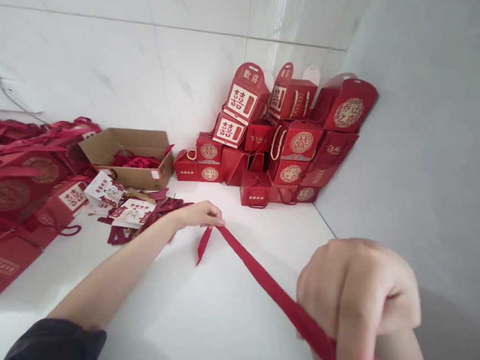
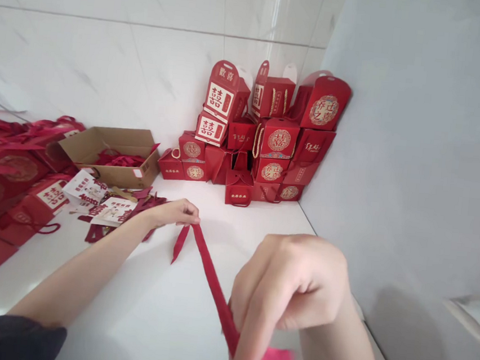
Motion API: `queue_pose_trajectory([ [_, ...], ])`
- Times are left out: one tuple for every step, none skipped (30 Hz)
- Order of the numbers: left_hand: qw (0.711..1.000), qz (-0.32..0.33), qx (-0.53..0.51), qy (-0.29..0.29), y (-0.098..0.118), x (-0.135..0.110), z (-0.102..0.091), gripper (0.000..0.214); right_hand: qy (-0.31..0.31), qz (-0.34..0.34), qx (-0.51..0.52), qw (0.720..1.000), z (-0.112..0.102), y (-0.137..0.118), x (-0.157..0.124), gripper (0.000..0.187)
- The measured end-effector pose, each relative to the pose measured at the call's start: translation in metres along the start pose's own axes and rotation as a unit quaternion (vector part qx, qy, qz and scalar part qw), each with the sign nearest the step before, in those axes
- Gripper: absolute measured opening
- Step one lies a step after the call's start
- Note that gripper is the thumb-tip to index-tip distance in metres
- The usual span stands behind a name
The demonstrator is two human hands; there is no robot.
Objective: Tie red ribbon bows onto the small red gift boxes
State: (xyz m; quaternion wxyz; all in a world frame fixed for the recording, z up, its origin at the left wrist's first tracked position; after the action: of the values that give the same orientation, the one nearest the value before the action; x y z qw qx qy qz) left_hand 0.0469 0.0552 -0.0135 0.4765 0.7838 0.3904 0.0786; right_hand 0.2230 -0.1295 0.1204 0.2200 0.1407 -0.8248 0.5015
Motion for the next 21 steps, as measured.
queue_pose_trajectory([
  [1.0, 0.004, 0.022, 0.005, -0.003, 0.007, 0.004, 0.037, 0.027, -0.013, -0.002, 1.0, -0.003, -0.006, -0.005, 0.029],
  [0.999, 0.01, 0.038, 0.015, -0.004, 0.014, 0.007, 0.036, 0.059, -0.025, -0.007, 0.998, -0.007, -0.012, -0.01, 0.028],
  [0.998, 0.017, 0.045, 0.033, -0.003, 0.022, 0.008, 0.036, 0.094, -0.035, -0.019, 0.995, -0.012, -0.018, -0.016, 0.026],
  [0.996, 0.028, 0.049, 0.064, 0.0, 0.03, 0.007, 0.041, 0.132, -0.04, -0.037, 0.99, -0.017, -0.024, -0.022, 0.023],
  [0.992, 0.047, 0.059, 0.105, 0.006, 0.038, 0.003, 0.049, 0.178, -0.037, -0.06, 0.981, -0.025, -0.029, -0.028, 0.02],
  [0.983, 0.073, 0.075, 0.153, 0.013, 0.046, -0.002, 0.057, 0.226, -0.033, -0.089, 0.969, -0.033, -0.035, -0.036, 0.018],
  [0.967, 0.108, 0.098, 0.207, 0.022, 0.053, -0.009, 0.061, 0.273, -0.03, -0.119, 0.954, -0.04, -0.042, -0.044, 0.015],
  [0.949, 0.143, 0.125, 0.251, 0.031, 0.061, -0.014, 0.063, 0.315, -0.034, -0.144, 0.937, -0.047, -0.05, -0.052, 0.011],
  [0.933, 0.169, 0.15, 0.28, 0.039, 0.069, -0.018, 0.062, 0.361, -0.04, -0.163, 0.917, -0.054, -0.057, -0.06, 0.012],
  [0.922, 0.182, 0.17, 0.297, 0.045, 0.079, -0.021, 0.06, 0.414, -0.05, -0.182, 0.89, -0.061, -0.065, -0.07, 0.017],
  [0.919, 0.182, 0.183, 0.298, 0.048, 0.091, -0.024, 0.058, 0.47, -0.059, -0.204, 0.856, -0.066, -0.072, -0.08, 0.02],
  [0.92, 0.174, 0.19, 0.297, 0.05, 0.103, -0.026, 0.057, 0.529, -0.063, -0.232, 0.814, -0.07, -0.079, -0.091, 0.021],
  [0.921, 0.165, 0.193, 0.296, 0.051, 0.114, -0.028, 0.057, 0.586, -0.057, -0.263, 0.764, -0.073, -0.084, -0.103, 0.02],
  [0.922, 0.155, 0.194, 0.296, 0.051, 0.125, -0.03, 0.057, 0.631, -0.05, -0.299, 0.714, -0.074, -0.089, -0.113, 0.016],
  [0.923, 0.147, 0.194, 0.299, 0.051, 0.134, -0.031, 0.059, 0.663, -0.034, -0.335, 0.669, -0.074, -0.092, -0.122, 0.014],
  [0.923, 0.138, 0.193, 0.303, 0.051, 0.141, -0.031, 0.061, 0.682, -0.011, -0.362, 0.635, -0.074, -0.093, -0.128, 0.013],
  [0.922, 0.13, 0.194, 0.308, 0.051, 0.147, -0.031, 0.063, 0.692, 0.018, -0.376, 0.616, -0.075, -0.092, -0.133, 0.014],
  [0.921, 0.121, 0.195, 0.315, 0.05, 0.151, -0.03, 0.064, 0.695, 0.046, -0.377, 0.61, -0.077, -0.089, -0.136, 0.015],
  [0.919, 0.115, 0.197, 0.321, 0.05, 0.153, -0.028, 0.063, 0.693, 0.074, -0.367, 0.616, -0.08, -0.084, -0.137, 0.015],
  [0.917, 0.11, 0.199, 0.327, 0.051, 0.152, -0.026, 0.062, 0.685, 0.098, -0.353, 0.629, -0.083, -0.079, -0.136, 0.016],
  [0.915, 0.109, 0.203, 0.331, 0.051, 0.149, -0.024, 0.06, 0.674, 0.119, -0.335, 0.648, -0.087, -0.073, -0.132, 0.017],
])
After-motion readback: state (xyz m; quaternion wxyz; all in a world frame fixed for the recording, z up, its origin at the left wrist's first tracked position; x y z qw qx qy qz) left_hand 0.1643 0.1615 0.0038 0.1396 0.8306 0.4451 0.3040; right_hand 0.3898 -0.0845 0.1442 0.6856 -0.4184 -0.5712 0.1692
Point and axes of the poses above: each hand's wrist, its own x-axis towards the middle knuckle, its own z-axis out of the palm, y = z × x, the point moved 6 cm from there along x, towards the middle knuckle, and after that the axes turned 6 degrees about -z, right-handed, at the moved point
